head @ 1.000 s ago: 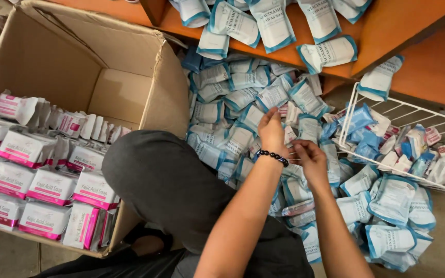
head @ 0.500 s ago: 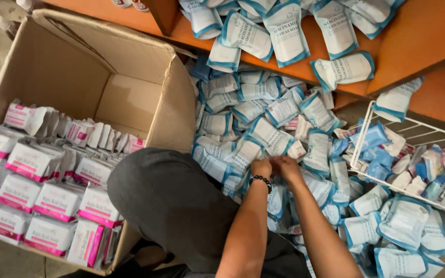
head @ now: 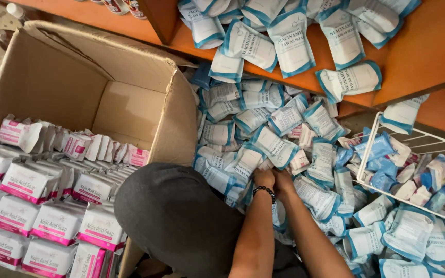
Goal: Sorting and packing various soap and sachet products into a cardboard box.
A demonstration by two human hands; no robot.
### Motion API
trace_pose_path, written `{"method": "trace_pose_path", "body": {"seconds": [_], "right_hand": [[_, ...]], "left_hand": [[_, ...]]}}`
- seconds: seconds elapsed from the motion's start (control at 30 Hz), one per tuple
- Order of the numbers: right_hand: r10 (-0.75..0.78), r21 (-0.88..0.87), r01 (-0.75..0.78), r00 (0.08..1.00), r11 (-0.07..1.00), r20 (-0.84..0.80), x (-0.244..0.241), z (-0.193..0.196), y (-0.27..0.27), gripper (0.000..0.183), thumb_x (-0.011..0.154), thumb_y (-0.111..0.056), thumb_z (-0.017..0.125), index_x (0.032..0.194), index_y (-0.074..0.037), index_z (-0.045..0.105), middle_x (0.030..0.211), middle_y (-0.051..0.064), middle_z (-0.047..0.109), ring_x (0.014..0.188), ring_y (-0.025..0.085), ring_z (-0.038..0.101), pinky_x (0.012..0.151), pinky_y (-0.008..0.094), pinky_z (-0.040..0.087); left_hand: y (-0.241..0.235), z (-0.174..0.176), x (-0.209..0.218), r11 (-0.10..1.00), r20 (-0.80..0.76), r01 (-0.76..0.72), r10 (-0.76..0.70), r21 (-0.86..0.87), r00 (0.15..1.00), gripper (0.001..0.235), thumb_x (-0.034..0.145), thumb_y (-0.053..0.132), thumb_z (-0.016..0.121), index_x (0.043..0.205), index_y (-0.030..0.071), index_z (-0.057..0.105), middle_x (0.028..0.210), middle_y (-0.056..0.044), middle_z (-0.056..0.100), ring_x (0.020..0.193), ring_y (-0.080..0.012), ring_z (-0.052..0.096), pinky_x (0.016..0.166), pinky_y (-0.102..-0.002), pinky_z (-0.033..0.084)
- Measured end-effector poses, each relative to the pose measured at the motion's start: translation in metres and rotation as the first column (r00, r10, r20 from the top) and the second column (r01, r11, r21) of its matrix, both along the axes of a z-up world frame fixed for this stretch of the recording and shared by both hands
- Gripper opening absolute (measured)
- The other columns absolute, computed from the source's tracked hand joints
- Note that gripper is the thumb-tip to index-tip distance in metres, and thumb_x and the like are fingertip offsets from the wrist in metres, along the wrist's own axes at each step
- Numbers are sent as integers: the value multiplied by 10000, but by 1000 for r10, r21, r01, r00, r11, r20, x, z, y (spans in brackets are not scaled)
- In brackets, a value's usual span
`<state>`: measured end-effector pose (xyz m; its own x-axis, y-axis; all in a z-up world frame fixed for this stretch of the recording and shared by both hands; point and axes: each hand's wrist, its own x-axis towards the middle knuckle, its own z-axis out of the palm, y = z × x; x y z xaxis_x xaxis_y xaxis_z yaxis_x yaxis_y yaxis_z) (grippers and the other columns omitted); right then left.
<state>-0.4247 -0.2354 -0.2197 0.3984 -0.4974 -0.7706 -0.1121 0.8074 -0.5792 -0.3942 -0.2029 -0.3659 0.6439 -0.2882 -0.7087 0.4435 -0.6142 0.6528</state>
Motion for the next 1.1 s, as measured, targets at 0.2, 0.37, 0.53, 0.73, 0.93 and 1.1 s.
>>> {"method": "trace_pose_path", "body": {"seconds": [0.2,0.37,0.53,0.73,0.93,1.1], "right_hand": [[-79,11,78,997,997,11,4,-26,-3,238,932,-129,674,1130,3,666,994,113,723,801,255,687,697,403,569],[88,34,-85,991,996,-98,-16,1,-16,214,938,-193,717,1043,-12,669,840,107,662,674,245,606,573,378,482],[114,-100,-113,993,988,1,-49,19,-23,144,931,-151,746,959,-64,635,799,51,627,659,168,604,589,309,489],[1,-207,21,994,978,106,-59,77,-35,130,913,-105,705,998,-107,606,907,8,685,806,177,678,753,332,581],[-23,-327,150,933,933,360,-58,137,-44,388,905,-19,625,1272,-145,608,1008,67,679,859,185,673,716,335,568],[199,-831,125,942,542,271,-58,187,-42,421,946,153,590,1317,-44,554,1317,70,620,1179,152,630,1018,277,519]], "left_hand": [[1,98,18,905,-130,-400,383,-145,915,409,886,67,597,1274,-63,608,1329,-254,646,1214,-354,648,1004,-392,518],[1,114,22,890,-162,-426,402,-160,901,377,854,94,662,1203,-45,639,1192,-213,686,1022,-312,667,847,-393,532],[-6,123,17,858,-286,-486,429,-168,857,307,835,110,703,1113,-13,656,1004,-159,731,717,-242,686,590,-393,547],[-27,119,0,909,-215,-352,307,-223,927,262,841,94,765,991,-94,662,857,-194,706,585,-229,628,481,-369,487],[-33,266,8,759,-304,-433,317,-487,898,299,847,102,707,1106,17,585,918,-89,705,627,-154,667,478,-323,535],[1,386,27,724,-495,-502,252,-473,831,372,987,338,774,1167,50,621,1020,-43,648,818,-88,639,642,-260,534]]}}
